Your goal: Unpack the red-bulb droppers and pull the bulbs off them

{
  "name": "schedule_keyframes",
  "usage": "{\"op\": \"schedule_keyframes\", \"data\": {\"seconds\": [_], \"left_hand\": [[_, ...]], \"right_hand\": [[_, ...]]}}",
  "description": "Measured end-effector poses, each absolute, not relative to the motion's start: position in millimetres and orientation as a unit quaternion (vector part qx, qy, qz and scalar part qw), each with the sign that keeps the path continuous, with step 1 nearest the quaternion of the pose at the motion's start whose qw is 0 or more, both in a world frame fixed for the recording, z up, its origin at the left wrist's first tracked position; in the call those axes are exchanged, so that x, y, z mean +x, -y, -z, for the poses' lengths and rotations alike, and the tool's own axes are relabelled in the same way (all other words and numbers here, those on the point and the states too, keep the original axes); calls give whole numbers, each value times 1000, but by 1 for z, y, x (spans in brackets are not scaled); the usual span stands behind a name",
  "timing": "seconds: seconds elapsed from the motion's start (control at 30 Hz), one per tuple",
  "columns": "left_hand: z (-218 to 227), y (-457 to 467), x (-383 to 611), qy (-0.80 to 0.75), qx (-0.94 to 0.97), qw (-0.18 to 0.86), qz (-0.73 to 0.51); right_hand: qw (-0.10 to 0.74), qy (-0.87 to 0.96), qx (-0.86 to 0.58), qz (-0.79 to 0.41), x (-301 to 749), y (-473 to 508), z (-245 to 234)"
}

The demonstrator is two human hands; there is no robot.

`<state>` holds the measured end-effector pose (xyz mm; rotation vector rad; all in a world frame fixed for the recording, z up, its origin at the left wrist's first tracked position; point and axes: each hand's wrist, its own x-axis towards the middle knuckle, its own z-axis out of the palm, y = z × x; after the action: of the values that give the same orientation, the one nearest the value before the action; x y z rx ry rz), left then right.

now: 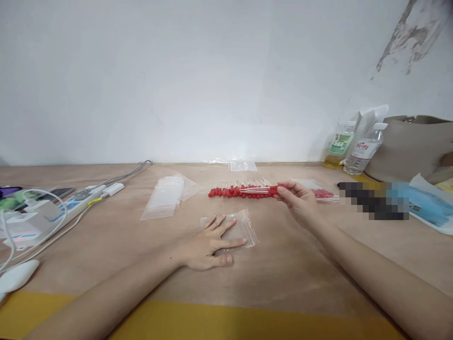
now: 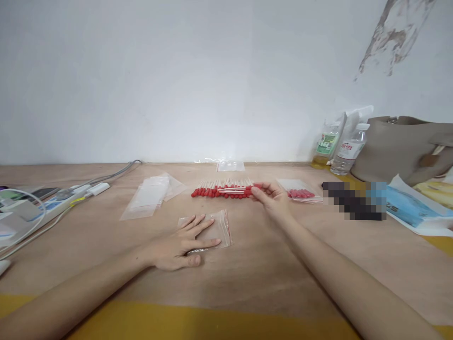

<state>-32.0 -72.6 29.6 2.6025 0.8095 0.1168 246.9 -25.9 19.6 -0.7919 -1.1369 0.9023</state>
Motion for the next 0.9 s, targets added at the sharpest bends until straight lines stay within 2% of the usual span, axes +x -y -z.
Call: {"op": "schedule_keyframes", "data": {"seconds": [0.1, 0.17, 0.27, 0.37, 0.5, 0.57, 0.67, 0.7, 0.9], "left_hand": [[-38, 67, -23, -390, 848, 297, -201], [-46, 59, -14, -463, 730, 415, -284], [-55, 47, 0, -499, 539, 617, -282], [-54, 45, 13, -486, 437, 701, -285], [-45, 43, 20, -495, 418, 695, -313], [-46, 31, 16, -524, 469, 634, -321], [-57, -9, 3, -600, 574, 452, -326], [-62, -25, -2, -615, 578, 424, -329], [-74, -95, -6, -690, 579, 359, -244]], "right_hand": [[643, 609, -367, -283, 217, 45, -18], [594, 702, -352, -175, 201, 57, -14], [527, 802, -279, -36, 187, 68, -7], [472, 852, -221, 53, 185, 70, 1], [439, 873, -211, 33, 187, 66, 7], [436, 871, -228, 4, 188, 65, 7], [421, 865, -274, -20, 190, 64, 5], [407, 867, -287, -25, 191, 64, 5], [297, 901, -312, -45, 194, 65, 5]]}}
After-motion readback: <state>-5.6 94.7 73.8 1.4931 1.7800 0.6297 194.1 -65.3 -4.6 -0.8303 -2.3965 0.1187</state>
